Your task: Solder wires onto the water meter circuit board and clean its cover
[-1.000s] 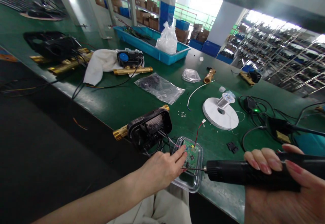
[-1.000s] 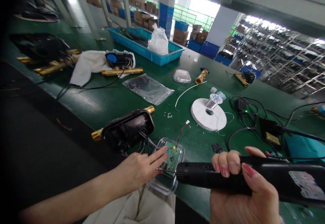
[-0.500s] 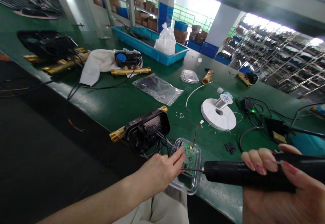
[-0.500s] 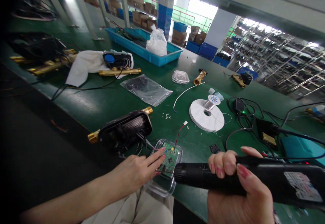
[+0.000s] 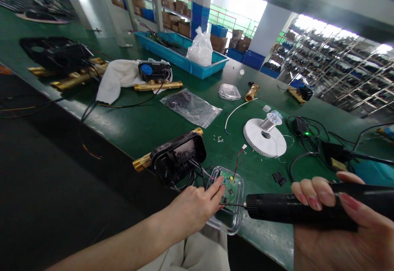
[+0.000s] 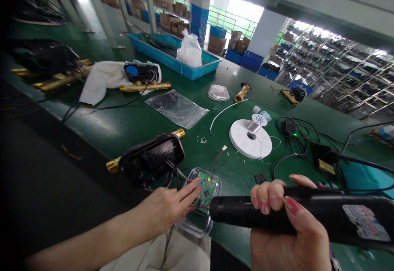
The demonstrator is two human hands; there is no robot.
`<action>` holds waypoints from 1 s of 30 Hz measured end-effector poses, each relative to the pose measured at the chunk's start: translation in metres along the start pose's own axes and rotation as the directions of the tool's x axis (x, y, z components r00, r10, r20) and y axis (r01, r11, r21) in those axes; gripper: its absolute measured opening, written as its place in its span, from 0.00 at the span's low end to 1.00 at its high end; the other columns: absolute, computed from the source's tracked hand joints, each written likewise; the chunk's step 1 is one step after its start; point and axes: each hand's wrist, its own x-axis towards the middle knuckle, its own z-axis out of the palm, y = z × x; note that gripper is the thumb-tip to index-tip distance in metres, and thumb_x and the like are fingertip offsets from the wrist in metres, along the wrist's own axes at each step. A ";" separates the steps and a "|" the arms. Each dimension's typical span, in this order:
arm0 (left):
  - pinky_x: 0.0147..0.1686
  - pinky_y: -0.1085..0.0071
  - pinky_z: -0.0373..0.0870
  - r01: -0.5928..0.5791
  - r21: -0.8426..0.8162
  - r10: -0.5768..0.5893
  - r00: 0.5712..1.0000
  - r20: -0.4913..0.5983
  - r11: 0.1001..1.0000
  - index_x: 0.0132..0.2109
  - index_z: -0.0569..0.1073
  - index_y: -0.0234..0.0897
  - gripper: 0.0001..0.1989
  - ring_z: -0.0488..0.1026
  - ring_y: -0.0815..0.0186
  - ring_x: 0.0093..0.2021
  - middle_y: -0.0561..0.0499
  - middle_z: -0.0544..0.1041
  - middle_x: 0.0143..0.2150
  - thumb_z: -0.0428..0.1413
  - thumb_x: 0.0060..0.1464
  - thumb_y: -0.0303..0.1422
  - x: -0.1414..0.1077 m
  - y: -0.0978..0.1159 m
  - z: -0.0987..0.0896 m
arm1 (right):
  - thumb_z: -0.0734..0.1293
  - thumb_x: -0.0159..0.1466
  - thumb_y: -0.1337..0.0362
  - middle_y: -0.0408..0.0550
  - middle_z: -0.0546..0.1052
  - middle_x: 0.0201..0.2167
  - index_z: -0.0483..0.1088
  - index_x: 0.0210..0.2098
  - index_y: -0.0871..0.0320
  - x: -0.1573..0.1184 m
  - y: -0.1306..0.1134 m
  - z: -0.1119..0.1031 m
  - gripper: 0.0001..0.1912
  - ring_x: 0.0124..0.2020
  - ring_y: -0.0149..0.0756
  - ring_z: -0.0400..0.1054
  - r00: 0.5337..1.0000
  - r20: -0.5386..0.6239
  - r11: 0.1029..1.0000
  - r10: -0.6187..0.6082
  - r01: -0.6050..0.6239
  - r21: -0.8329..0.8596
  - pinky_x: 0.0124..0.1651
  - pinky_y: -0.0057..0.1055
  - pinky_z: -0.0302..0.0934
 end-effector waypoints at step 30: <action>0.24 0.67 0.74 0.000 -0.030 0.000 1.000 0.003 1.000 0.59 0.64 0.33 0.21 0.75 0.66 0.29 0.37 0.61 0.64 0.43 0.64 0.38 0.002 -0.002 -0.002 | 0.60 0.48 0.66 0.37 0.60 0.15 0.65 0.35 0.56 -0.004 0.000 0.011 0.13 0.18 0.26 0.53 0.998 0.068 0.997 -0.005 0.010 -0.075 0.22 0.25 0.53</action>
